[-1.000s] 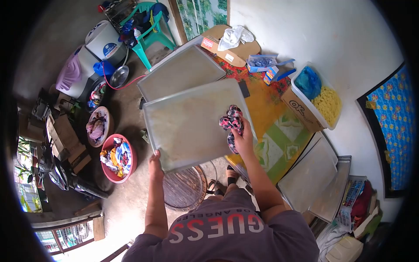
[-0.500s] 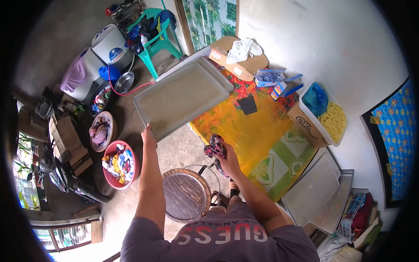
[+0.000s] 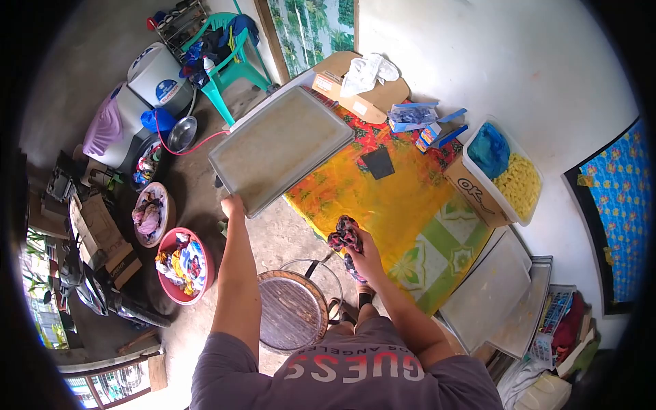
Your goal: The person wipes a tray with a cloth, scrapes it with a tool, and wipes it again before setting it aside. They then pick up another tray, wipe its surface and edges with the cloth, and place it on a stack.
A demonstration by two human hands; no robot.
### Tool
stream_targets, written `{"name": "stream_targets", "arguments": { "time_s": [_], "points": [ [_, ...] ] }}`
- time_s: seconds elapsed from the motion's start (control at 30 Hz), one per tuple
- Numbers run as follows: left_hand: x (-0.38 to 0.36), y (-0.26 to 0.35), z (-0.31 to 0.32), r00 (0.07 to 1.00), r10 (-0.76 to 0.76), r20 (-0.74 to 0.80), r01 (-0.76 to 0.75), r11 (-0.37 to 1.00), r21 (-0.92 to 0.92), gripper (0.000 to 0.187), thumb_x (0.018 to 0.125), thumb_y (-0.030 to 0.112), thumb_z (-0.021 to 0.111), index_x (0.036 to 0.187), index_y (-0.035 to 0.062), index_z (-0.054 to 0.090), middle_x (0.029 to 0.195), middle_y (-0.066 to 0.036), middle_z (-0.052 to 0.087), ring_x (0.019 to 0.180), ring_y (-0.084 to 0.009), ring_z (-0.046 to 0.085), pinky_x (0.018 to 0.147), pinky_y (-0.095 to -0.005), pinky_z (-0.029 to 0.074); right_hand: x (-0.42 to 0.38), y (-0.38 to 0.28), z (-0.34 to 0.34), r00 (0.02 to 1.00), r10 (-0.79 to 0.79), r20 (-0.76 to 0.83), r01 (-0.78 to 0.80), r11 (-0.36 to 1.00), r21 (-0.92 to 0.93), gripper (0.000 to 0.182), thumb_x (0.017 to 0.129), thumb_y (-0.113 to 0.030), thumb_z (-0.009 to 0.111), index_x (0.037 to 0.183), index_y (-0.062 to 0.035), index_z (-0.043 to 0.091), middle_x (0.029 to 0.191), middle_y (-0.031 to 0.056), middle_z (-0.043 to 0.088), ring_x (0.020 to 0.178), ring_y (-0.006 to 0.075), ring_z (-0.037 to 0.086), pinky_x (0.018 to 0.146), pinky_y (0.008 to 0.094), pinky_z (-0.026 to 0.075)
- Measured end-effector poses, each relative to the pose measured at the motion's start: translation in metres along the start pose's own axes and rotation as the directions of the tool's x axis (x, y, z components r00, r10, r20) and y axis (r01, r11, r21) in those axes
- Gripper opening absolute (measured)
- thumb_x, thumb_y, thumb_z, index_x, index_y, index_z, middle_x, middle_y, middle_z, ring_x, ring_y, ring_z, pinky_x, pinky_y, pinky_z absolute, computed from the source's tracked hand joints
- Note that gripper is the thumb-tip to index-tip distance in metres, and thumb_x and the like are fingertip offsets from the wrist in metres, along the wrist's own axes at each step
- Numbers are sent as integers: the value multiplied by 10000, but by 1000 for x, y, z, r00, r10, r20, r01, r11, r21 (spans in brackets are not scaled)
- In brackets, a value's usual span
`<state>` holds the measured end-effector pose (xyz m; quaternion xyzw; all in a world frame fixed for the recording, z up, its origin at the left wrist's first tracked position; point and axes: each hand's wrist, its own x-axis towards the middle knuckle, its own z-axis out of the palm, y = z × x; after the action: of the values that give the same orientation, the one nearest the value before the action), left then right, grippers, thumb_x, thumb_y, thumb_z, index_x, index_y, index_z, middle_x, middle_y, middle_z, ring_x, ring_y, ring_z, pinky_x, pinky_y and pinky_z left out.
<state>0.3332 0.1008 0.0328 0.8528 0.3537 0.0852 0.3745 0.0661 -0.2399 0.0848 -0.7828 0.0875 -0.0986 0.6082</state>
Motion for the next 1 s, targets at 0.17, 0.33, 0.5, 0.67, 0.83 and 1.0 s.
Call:
{"name": "stream_targets", "arguments": {
  "time_s": [0.17, 0.33, 0.5, 0.67, 0.83, 1.0],
  "points": [
    [22, -18, 9, 992, 9, 125, -7, 1000, -19, 329, 782, 166, 560, 1049, 12, 675, 998, -251, 674, 933, -375, 669, 816, -425, 528, 11, 13, 1, 999, 16, -31, -15, 1000, 26, 493, 814, -57, 698, 1265, -12, 503, 1144, 156, 597, 1066, 253, 589, 939, 334, 444],
    [30, -62, 45, 989, -91, 113, 123, 940, -320, 666, 877, 223, 587, 1466, 78, 311, 1229, -236, 589, 995, -341, 647, 794, -380, 525, 29, 22, 3, 984, 176, -10, -172, 972, 158, 497, 820, -26, 675, 1277, 5, 483, 1090, 60, 614, 1024, 143, 566, 902, 278, 442],
    [-24, -43, 7, 925, -85, 370, 211, 925, -314, 738, 913, 334, 572, 1517, 267, 153, 1307, -110, 510, 1016, -299, 545, 563, -426, 492, 48, -15, 13, 984, 176, -30, -150, 904, 401, 570, 815, 1, 655, 1339, -48, 437, 1130, 59, 592, 1042, 157, 557, 950, 288, 407],
    [-27, -49, 1, 918, -38, 395, 195, 911, -364, 773, 915, 274, 574, 1521, 213, 97, 991, -53, 554, 761, -187, 531, 454, -351, 436, 98, -23, 33, 991, 65, -117, -9, 905, 426, 645, 828, 6, 641, 1388, -99, 339, 1199, 102, 515, 1071, 179, 531, 956, 300, 404],
    [-19, -29, -2, 937, -39, 346, 198, 878, -437, 866, 904, 231, 613, 1530, 183, 17, 1073, -101, 561, 892, -206, 560, 681, -361, 498, 210, -23, 59, 922, -222, -316, 235, 972, 3, 713, 790, -79, 704, 1378, -14, 307, 1281, 189, 471, 1214, 307, 471, 1050, 373, 333],
    [5, -42, 19, 907, 141, 397, 151, 771, -619, 886, 893, 79, 620, 1531, 126, 7, 1446, -171, 346, 1256, -252, 405, 1034, -338, 351, 333, -2, 86, 880, -328, -344, 286, 943, -169, 663, 787, -112, 706, 1348, 5, 373, 1301, 231, 478, 1232, 369, 459, 1056, 413, 341]
  ]
}}
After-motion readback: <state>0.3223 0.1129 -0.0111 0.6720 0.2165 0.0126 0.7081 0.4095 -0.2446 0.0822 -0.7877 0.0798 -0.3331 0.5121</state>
